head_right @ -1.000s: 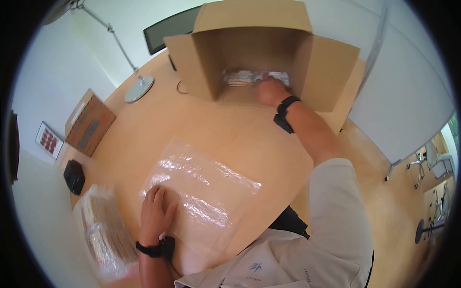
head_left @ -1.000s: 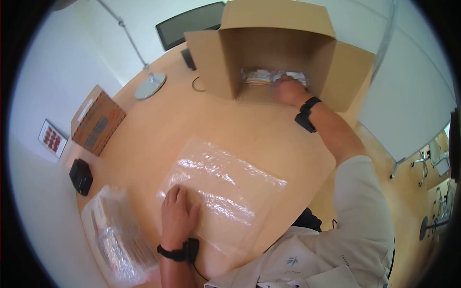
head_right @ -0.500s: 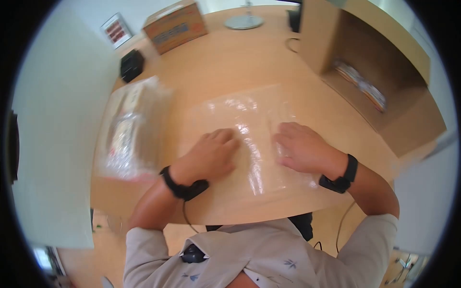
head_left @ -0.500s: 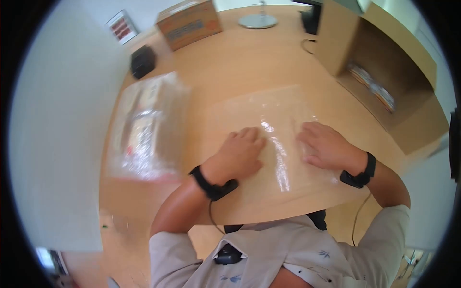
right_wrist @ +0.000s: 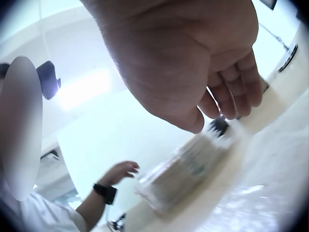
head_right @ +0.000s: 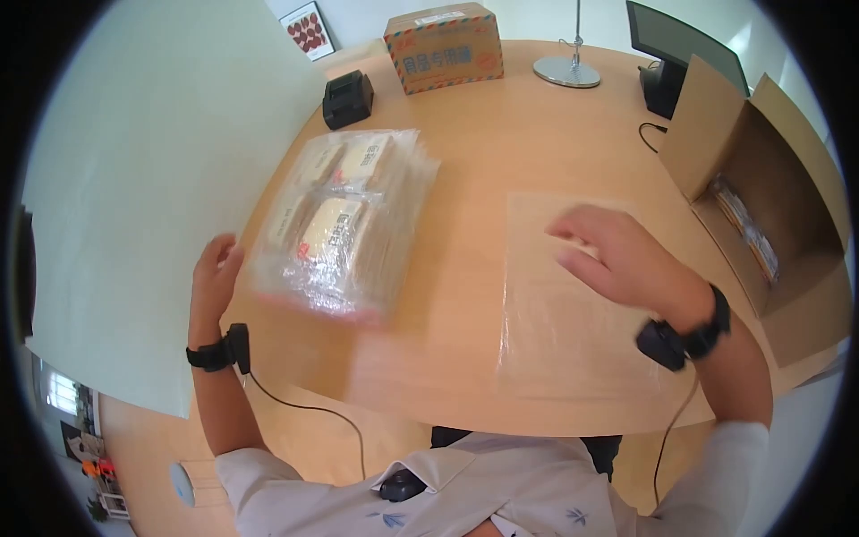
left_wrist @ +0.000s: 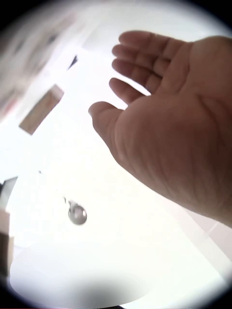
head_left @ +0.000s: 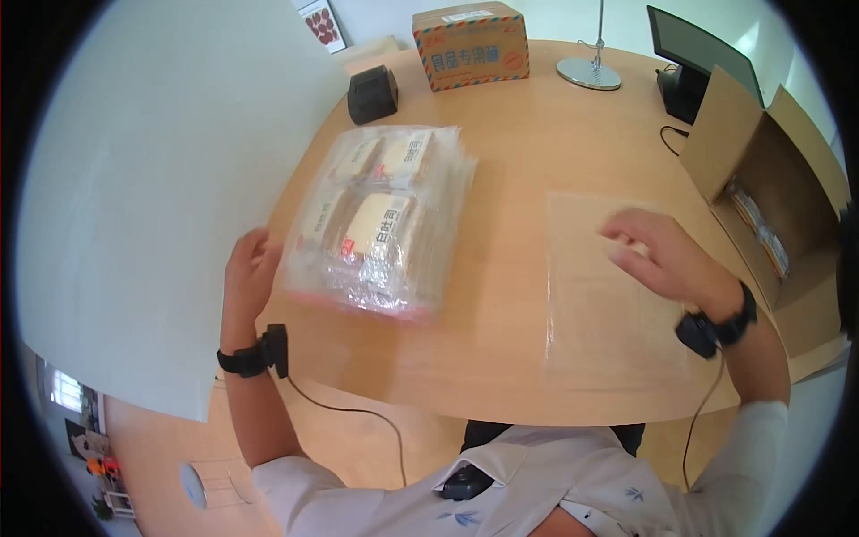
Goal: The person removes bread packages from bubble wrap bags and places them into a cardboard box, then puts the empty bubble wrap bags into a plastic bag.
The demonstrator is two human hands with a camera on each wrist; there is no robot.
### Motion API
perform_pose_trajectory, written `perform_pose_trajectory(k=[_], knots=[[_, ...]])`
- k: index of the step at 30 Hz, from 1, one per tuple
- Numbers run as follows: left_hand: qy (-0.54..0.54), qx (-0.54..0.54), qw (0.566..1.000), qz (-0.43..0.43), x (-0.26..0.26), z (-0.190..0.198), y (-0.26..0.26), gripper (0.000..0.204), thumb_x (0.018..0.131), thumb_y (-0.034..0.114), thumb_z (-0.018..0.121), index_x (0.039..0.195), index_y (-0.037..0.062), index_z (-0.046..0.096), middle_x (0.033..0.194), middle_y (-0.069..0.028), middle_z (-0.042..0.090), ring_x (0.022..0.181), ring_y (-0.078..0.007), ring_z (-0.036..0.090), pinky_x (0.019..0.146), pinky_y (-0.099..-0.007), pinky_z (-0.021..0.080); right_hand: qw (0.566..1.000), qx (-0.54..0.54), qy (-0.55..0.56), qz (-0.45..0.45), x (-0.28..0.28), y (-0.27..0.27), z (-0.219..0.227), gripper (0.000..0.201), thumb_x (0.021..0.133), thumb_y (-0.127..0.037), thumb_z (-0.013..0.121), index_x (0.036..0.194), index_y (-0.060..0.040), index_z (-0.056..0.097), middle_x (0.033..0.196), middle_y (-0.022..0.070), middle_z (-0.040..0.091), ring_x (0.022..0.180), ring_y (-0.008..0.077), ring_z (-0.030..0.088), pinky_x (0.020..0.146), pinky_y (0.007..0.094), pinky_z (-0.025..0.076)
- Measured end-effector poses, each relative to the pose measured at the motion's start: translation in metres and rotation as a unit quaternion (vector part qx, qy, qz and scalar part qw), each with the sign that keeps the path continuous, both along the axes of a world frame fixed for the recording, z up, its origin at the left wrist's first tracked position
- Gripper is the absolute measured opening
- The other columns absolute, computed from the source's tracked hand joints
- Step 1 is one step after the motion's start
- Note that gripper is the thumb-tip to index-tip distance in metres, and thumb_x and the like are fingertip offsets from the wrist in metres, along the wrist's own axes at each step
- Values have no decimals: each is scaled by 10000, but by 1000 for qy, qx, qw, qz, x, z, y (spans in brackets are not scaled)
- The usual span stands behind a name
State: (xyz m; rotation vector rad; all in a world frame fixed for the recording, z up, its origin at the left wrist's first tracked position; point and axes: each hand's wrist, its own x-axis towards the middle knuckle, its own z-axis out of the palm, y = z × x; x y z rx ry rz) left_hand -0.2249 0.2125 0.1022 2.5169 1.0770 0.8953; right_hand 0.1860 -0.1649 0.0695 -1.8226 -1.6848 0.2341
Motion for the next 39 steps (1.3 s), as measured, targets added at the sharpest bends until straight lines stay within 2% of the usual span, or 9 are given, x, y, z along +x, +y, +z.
perform_pose_trajectory(k=[1, 3, 5, 9, 16, 20, 25, 32, 39], knots=[[41, 46, 997, 36, -19, -11, 24, 343, 975, 238, 623, 1203, -17, 647, 1015, -86, 685, 916, -159, 640, 802, -293, 529, 998, 2, 63, 19, -6, 26, 13, 296, 935, -203, 652, 1139, 12, 667, 1034, 159, 690, 929, 288, 678, 821, 378, 541], [16, -117, 991, 55, -36, -21, 44, 382, 940, 269, 666, 1185, -23, 647, 951, -82, 678, 786, -172, 646, 698, -280, 521, 991, 36, 108, 71, -7, 89, 16, 256, 973, -214, 616, 1089, 3, 687, 943, 123, 695, 837, 215, 683, 749, 334, 550], [-12, -188, 981, 42, -35, -18, 35, 361, 938, 260, 666, 1169, -17, 657, 918, -64, 677, 760, -153, 633, 673, -270, 511, 962, 0, 264, 68, -11, 153, 13, 261, 982, -218, 598, 1089, 4, 687, 961, 95, 690, 830, 190, 681, 727, 320, 560], [-33, -287, 957, 27, -36, -20, 35, 295, 935, 227, 659, 1118, -4, 679, 855, -30, 669, 700, -102, 600, 620, -256, 490, 899, -17, 437, -1, -17, 245, -6, 268, 975, -186, 590, 1068, 58, 652, 964, 132, 666, 818, 208, 676, 726, 317, 576], [-72, -309, 948, 1, -32, -22, 41, 252, 922, 202, 665, 1030, -25, 684, 754, -4, 626, 628, -92, 553, 574, -244, 448, 794, -21, 601, -89, -15, 279, -22, 259, 967, -201, 661, 1069, 29, 601, 1013, 128, 654, 815, 195, 651, 745, 324, 583], [-54, -281, 958, 24, -24, -25, 44, 227, 907, 204, 679, 982, -9, 696, 732, -3, 618, 628, -88, 554, 576, -238, 446, 818, -16, 571, -67, -18, 278, -14, 236, 959, -229, 691, 1000, -10, 612, 918, 87, 655, 755, 155, 635, 689, 289, 571], [-52, -174, 983, 23, -18, -33, 46, 254, 907, 228, 677, 947, -20, 715, 730, -11, 629, 658, -90, 571, 597, -260, 455, 901, -57, 415, -113, -18, 284, -2, 176, 953, -218, 697, 913, -63, 623, 797, 11, 639, 658, 88, 594, 556, 217, 493], [-111, -101, 989, 18, -12, -33, 43, 235, 931, 238, 660, 925, 10, 714, 707, 14, 587, 631, -90, 545, 585, -249, 450, 897, -30, 430, -91, -8, 288, -18, 114, 924, -154, 698, 923, -76, 614, 827, 22, 657, 674, 90, 603, 568, 235, 493], [-276, -345, 896, -48, -9, -18, 37, 197, 996, 219, 577, 1024, 28, 615, 861, -54, 620, 710, -167, 627, 633, -298, 512, 888, 80, 438, -117, -27, 289, -5, 142, 886, -89, 686, 979, -32, 596, 870, 72, 658, 716, 154, 653, 639, 294, 557]])
